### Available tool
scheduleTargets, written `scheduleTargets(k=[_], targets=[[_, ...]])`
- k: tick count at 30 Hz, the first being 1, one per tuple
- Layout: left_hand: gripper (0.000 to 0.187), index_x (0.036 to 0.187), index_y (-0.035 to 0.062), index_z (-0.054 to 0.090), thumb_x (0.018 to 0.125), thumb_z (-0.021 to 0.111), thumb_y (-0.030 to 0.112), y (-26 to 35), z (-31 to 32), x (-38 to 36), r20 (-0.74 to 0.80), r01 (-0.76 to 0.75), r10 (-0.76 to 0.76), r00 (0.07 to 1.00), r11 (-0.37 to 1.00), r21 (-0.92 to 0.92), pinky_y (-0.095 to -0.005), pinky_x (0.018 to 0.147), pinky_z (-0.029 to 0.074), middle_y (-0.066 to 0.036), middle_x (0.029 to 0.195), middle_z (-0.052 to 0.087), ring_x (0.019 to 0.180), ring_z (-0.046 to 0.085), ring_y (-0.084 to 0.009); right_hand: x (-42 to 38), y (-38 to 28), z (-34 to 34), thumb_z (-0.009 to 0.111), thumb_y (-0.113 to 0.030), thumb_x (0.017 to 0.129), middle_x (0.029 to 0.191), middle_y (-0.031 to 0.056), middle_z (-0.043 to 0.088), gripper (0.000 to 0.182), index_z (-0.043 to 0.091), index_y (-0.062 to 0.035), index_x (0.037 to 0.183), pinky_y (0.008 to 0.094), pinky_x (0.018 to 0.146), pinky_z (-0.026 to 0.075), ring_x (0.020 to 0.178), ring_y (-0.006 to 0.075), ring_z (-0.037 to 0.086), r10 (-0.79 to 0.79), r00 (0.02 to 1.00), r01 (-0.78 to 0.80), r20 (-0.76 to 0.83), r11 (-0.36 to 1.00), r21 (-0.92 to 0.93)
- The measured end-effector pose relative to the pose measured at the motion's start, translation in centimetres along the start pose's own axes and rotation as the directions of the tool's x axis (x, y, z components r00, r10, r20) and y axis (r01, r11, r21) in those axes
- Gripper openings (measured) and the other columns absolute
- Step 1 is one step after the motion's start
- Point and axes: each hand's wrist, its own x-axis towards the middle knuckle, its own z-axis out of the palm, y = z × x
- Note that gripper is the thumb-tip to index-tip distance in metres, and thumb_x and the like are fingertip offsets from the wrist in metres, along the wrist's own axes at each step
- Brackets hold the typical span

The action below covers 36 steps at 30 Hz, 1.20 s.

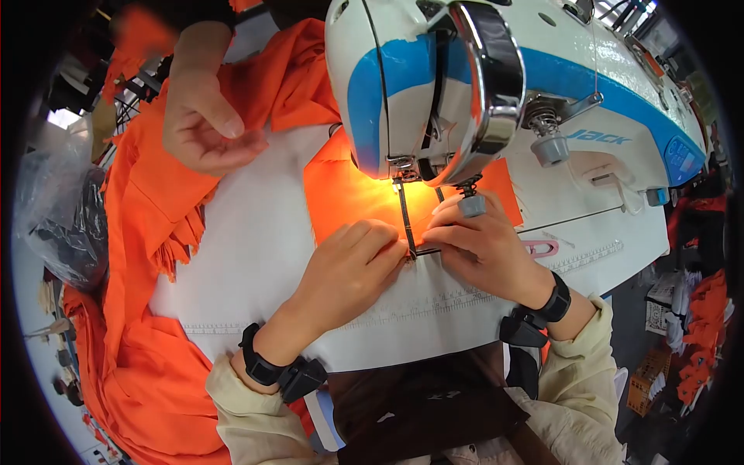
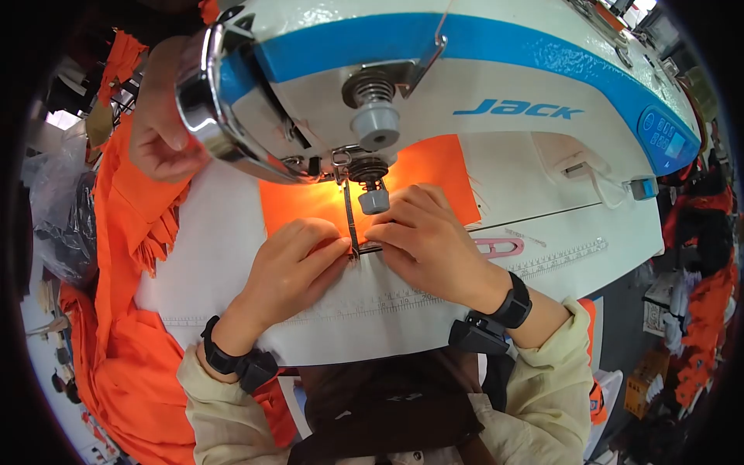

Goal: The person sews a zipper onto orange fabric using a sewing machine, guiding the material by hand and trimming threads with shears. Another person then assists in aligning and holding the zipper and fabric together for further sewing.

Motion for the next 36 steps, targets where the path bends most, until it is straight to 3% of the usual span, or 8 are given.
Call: scheduleTargets(k=[8, 10, 19, 23, 26, 29, 31, 36], targets=[[0.024, 0.103, 0.0037, 0.068, 0.080, 0.076, 0.007, -0.6, 0.5, -0.1, -0.069, 0.037, -0.045, 0.997, 0.992, -0.119, -0.0362, 0.086, 0.055, -0.006, 0.115, 0.066, 0.107, 0.065, -0.0245, -0.1, 0.2, 0.6, 0.079, -0.004, 0.074, 0.104, -0.0006, 0.068, 0.031, 0.071, -0.0129, 0.103, 0.0410, 0.100, 0.039, 0.108, 0.0239, 0.064, 0.041, 0.999, -0.040, 0.027, 0.999, -0.010], [0.022, 0.103, 0.0038, 0.069, 0.081, 0.075, 0.004, -0.6, 0.4, -0.1, -0.057, 0.098, -0.110, 0.992, 0.979, -0.180, -0.0368, 0.088, 0.056, -0.007, 0.114, 0.069, 0.106, 0.066, -0.0259, 0.4, 0.0, 0.8, 0.078, -0.007, 0.075, 0.087, 0.0030, 0.056, 0.026, 0.071, -0.0130, 0.100, 0.0420, 0.095, 0.043, 0.095, 0.0248, 0.057, 0.016, 1.000, -0.016, -0.016, 1.000, 0.006], [0.020, 0.102, 0.0042, 0.071, 0.083, 0.075, 0.001, -0.8, 0.3, 0.2, -0.061, 0.185, -0.215, 0.975, 0.930, -0.318, -0.0349, 0.084, 0.056, -0.007, 0.106, 0.072, 0.100, 0.068, -0.0269, 0.2, 0.4, 1.7, 0.077, -0.012, 0.082, 0.090, 0.0044, 0.058, 0.017, 0.066, -0.0108, 0.094, 0.0416, 0.093, 0.043, 0.095, 0.0281, 0.055, -0.016, 1.000, 0.016, -0.017, 1.000, -0.026], [0.023, 0.107, 0.0054, 0.070, 0.084, 0.075, 0.003, -0.6, 0.1, 0.1, -0.034, 0.189, -0.211, 0.977, 0.928, -0.322, -0.0344, 0.088, 0.055, -0.007, 0.111, 0.070, 0.104, 0.065, -0.0258, 0.3, 0.6, 2.2, 0.075, -0.013, 0.085, 0.090, 0.0058, 0.057, 0.014, 0.066, -0.0104, 0.095, 0.0425, 0.093, 0.043, 0.096, 0.0292, 0.054, 0.007, 1.000, -0.005, -0.030, 0.998, 0.064], [0.028, 0.116, 0.0054, 0.067, 0.088, 0.073, 0.009, -0.8, -0.4, -0.3, 0.034, 0.156, -0.153, 0.988, 0.980, -0.127, -0.0344, 0.093, 0.052, -0.005, 0.118, 0.067, 0.109, 0.062, -0.0234, 0.1, 0.4, 2.1, 0.073, -0.015, 0.088, 0.088, 0.0083, 0.057, 0.014, 0.067, -0.0095, 0.099, 0.0427, 0.089, 0.044, 0.092, 0.0302, 0.055, 0.085, 0.996, -0.086, 0.011, 0.991, 0.099], [0.033, 0.127, 0.0061, 0.063, 0.096, 0.065, 0.017, -1.5, -0.6, -0.5, 0.121, 0.175, -0.142, 0.982, 0.929, -0.327, -0.0352, 0.096, 0.050, -0.004, 0.125, 0.064, 0.113, 0.060, -0.0212, 0.2, 0.2, 2.0, 0.075, 0.002, 0.084, 0.100, 0.0076, 0.064, 0.018, 0.064, -0.0027, 0.097, 0.0382, 0.078, 0.049, 0.095, 0.0287, 0.061, 0.179, 0.983, -0.184, 0.049, 0.973, 0.137], [0.035, 0.132, 0.0068, 0.062, 0.100, 0.055, 0.020, -0.7, -1.0, -0.3, 0.520, 0.644, -0.389, 0.761, 0.355, -0.677, -0.0301, 0.093, 0.050, -0.003, 0.124, 0.064, 0.111, 0.060, -0.0156, 0.2, 0.1, 2.0, 0.075, 0.004, 0.082, 0.100, 0.0090, 0.065, 0.021, 0.067, -0.0020, 0.101, 0.0362, 0.074, 0.049, 0.094, 0.0267, 0.062, 0.252, 0.964, -0.265, 0.082, 0.927, 0.267], [0.042, 0.141, 0.0025, 0.055, 0.100, 0.052, 0.012, -3.0, 0.7, -2.4, 0.744, 0.785, -0.368, 0.558, -0.058, -0.617, -0.0270, 0.101, 0.049, -0.008, 0.138, 0.060, 0.121, 0.060, -0.0159, 0.4, 0.0, 2.5, 0.075, 0.007, 0.078, 0.094, 0.0088, 0.067, 0.029, 0.071, -0.0034, 0.105, 0.0349, 0.073, 0.050, 0.088, 0.0252, 0.064, 0.159, 0.987, -0.149, -0.021, 0.956, 0.252]])
